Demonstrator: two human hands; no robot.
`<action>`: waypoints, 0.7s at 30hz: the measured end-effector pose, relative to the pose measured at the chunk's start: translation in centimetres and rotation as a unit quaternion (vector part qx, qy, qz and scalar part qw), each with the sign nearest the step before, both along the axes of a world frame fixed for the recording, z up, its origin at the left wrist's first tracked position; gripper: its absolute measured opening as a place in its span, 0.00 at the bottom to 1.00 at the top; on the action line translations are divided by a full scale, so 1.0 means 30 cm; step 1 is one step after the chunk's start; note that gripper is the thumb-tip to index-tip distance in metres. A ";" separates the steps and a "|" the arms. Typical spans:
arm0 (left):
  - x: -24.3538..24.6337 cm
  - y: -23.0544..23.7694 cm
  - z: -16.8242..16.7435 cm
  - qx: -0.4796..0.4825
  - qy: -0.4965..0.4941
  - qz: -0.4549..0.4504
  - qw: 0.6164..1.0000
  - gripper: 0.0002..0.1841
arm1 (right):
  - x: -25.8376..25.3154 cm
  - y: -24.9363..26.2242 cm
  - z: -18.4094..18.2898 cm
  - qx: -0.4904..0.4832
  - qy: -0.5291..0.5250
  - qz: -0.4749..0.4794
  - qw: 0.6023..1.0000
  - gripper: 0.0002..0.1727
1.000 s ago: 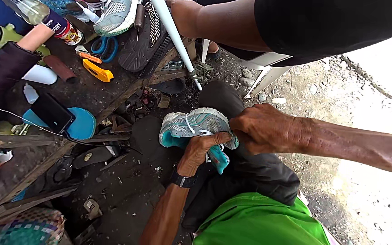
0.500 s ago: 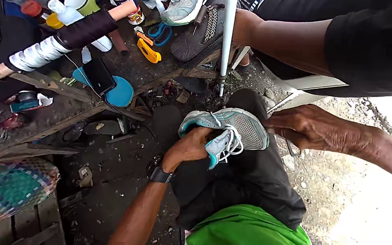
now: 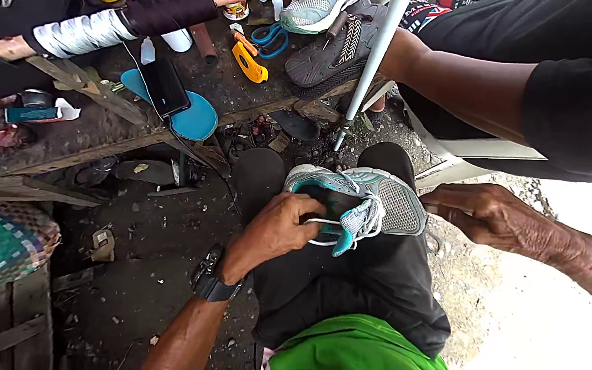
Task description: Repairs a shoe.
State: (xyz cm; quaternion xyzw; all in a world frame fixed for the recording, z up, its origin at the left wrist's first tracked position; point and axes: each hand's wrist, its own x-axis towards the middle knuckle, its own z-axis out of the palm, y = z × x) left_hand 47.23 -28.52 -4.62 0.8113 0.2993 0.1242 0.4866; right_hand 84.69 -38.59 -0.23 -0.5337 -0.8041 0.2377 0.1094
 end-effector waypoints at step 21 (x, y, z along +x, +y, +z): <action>0.032 -0.410 -0.142 0.058 0.104 0.130 0.984 0.16 | -0.021 -0.024 0.015 -0.002 -0.018 -0.048 0.999 0.19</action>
